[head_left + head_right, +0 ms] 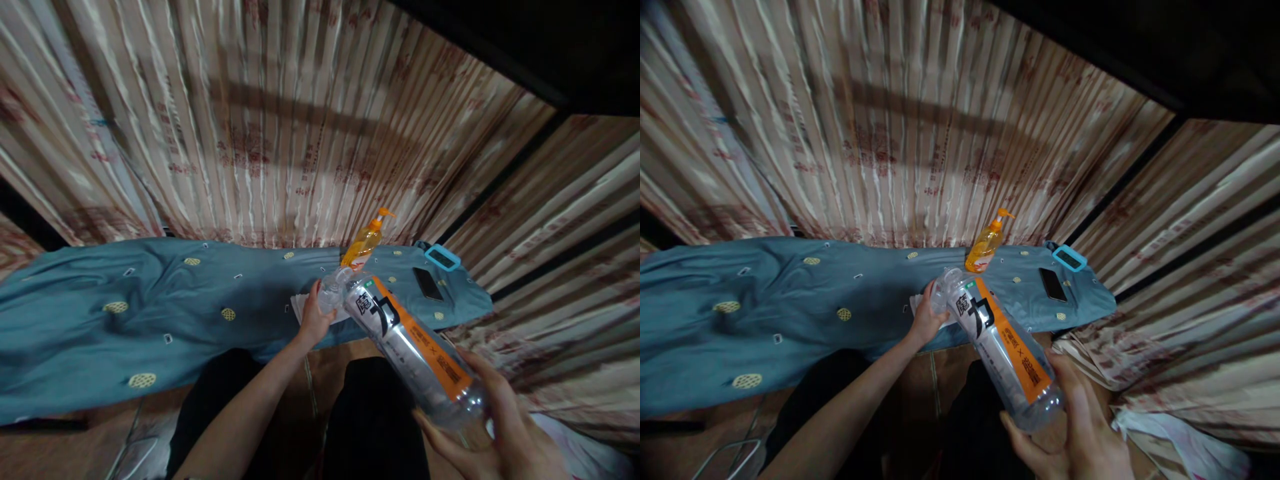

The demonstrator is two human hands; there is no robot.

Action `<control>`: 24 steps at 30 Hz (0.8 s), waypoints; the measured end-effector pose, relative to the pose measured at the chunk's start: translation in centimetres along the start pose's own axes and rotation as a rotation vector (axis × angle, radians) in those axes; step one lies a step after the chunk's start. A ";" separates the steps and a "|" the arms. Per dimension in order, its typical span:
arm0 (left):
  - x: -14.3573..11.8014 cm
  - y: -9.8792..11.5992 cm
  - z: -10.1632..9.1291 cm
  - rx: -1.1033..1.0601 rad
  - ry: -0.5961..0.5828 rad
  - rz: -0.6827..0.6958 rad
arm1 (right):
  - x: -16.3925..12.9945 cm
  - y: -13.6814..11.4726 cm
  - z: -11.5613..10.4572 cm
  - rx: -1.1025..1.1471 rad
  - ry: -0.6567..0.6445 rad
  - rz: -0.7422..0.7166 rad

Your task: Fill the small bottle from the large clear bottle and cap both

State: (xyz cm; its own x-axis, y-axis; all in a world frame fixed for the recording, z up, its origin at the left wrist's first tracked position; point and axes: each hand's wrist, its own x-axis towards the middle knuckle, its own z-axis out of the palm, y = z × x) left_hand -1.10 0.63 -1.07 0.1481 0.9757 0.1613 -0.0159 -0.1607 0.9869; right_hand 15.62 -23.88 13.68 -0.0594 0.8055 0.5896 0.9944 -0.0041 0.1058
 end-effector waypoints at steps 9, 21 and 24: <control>-0.1 0.1 0.1 -0.013 0.015 -0.005 | -0.4 0.4 0.0 0.010 -0.018 -0.009; -0.2 0.6 0.0 -0.037 0.011 0.011 | -0.1 0.4 -0.1 0.018 -0.016 -0.051; -0.1 0.2 0.2 -0.056 0.026 -0.009 | 0.0 0.3 -0.1 -0.020 0.002 -0.038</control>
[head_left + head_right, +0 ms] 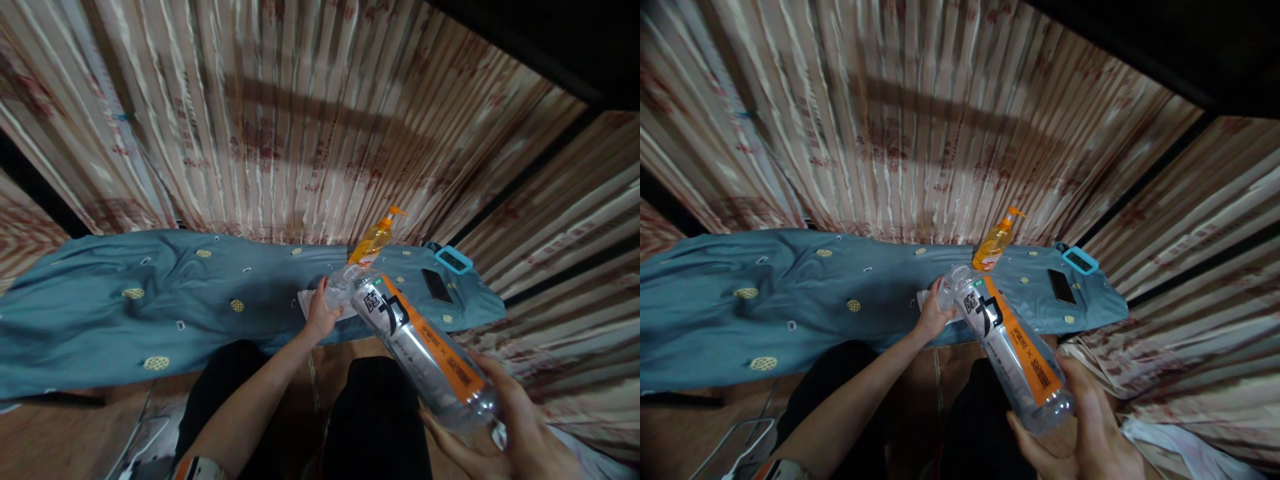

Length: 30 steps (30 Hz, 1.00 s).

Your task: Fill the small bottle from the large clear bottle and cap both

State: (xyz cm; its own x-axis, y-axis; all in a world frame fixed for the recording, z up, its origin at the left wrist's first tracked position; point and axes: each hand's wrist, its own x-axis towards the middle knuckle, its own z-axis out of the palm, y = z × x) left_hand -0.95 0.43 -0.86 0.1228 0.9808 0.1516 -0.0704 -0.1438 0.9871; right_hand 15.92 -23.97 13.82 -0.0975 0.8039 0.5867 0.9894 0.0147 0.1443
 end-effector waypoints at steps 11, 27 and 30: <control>0.0 -0.2 -0.3 0.023 -0.028 0.021 | 0.2 -0.3 -0.2 -0.013 -0.013 0.020; 0.0 -0.3 -0.3 0.059 -0.004 0.025 | 0.6 -0.2 -0.2 -0.025 -0.007 -0.026; 0.1 -0.4 -0.3 0.059 -0.006 0.031 | 0.5 -0.1 -0.1 -0.019 -0.007 -0.016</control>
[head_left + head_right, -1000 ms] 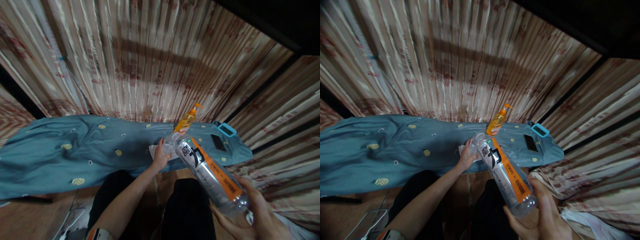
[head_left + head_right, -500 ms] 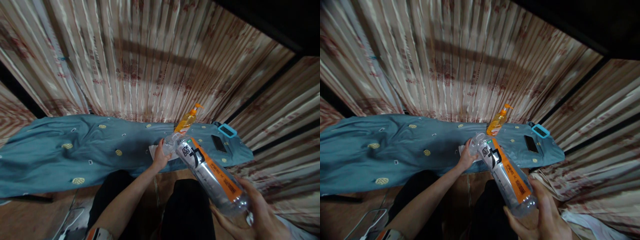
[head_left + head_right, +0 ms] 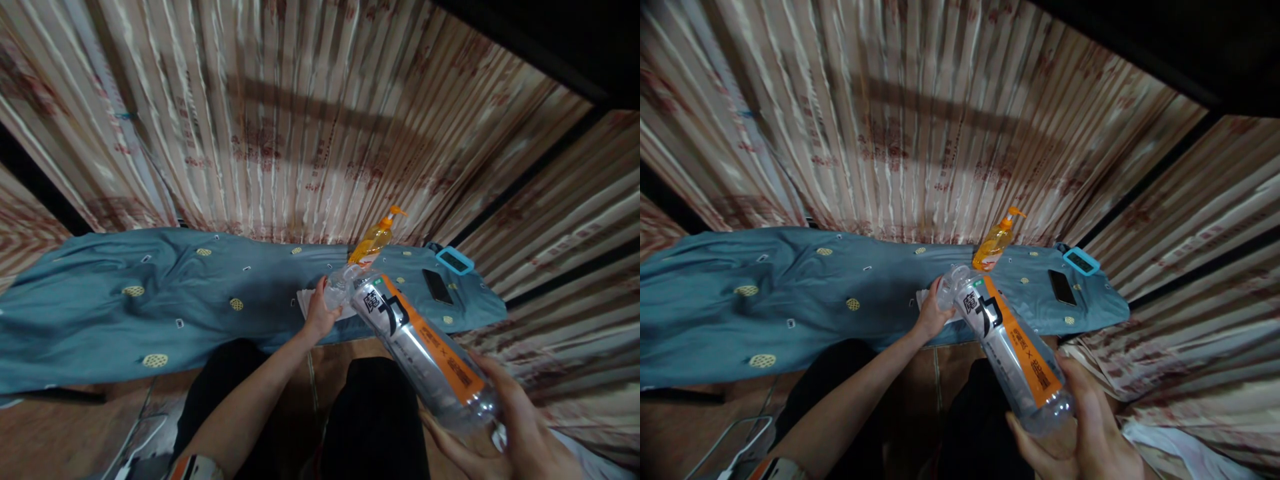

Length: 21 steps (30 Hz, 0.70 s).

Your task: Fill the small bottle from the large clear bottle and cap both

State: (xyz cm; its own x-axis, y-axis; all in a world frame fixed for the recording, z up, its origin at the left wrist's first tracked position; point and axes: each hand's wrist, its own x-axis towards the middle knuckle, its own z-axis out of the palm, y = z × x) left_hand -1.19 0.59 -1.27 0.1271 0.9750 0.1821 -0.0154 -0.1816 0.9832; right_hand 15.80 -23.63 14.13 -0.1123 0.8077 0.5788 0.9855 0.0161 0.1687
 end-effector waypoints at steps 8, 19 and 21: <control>0.0 0.2 0.0 0.008 -0.019 -0.003 | -0.1 0.1 0.0 0.021 0.009 0.000; -0.2 1.0 -0.3 0.029 -0.039 -0.006 | -0.5 0.4 0.0 0.026 -0.006 -0.012; -0.2 0.9 -0.3 0.017 -0.037 -0.009 | -0.4 0.3 0.0 0.038 -0.011 -0.006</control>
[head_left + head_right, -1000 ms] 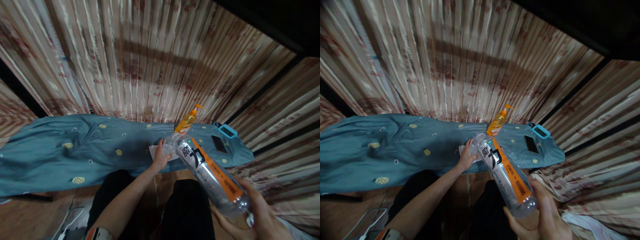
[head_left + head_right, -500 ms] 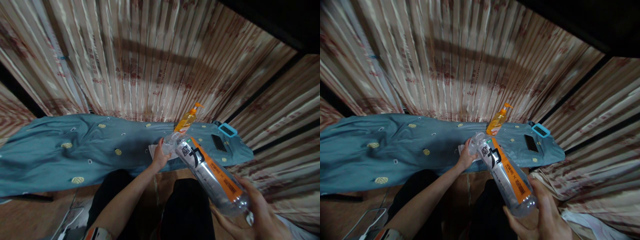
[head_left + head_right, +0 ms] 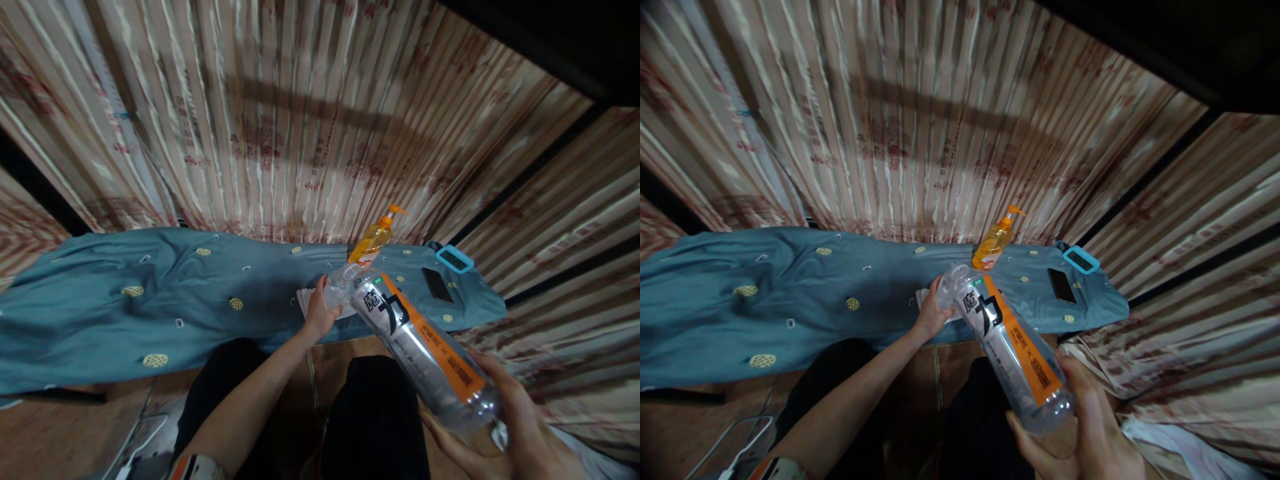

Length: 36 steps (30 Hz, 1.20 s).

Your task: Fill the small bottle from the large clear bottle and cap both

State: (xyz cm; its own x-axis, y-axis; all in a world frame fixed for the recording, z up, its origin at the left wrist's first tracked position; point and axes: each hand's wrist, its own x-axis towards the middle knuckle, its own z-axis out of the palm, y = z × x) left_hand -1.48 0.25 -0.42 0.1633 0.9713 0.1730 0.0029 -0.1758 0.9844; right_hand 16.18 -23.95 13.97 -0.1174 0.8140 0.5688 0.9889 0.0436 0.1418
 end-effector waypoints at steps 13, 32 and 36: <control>0.1 -0.5 0.2 -0.040 0.021 0.009 | 0.0 -0.1 -0.3 -0.051 0.022 0.004; 0.1 -0.4 0.3 -0.042 0.023 0.012 | 0.2 0.1 -0.4 -0.048 -0.014 0.010; 0.0 -0.2 0.2 -0.016 0.006 0.003 | 0.3 0.0 -0.2 -0.046 -0.009 -0.003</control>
State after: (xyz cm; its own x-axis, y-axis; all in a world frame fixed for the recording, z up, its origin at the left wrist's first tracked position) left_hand -1.28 0.31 -0.62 0.1572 0.9717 0.1761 -0.0130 -0.1763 0.9842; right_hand 16.12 -23.85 14.28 -0.1189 0.8194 0.5608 0.9834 0.0192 0.1805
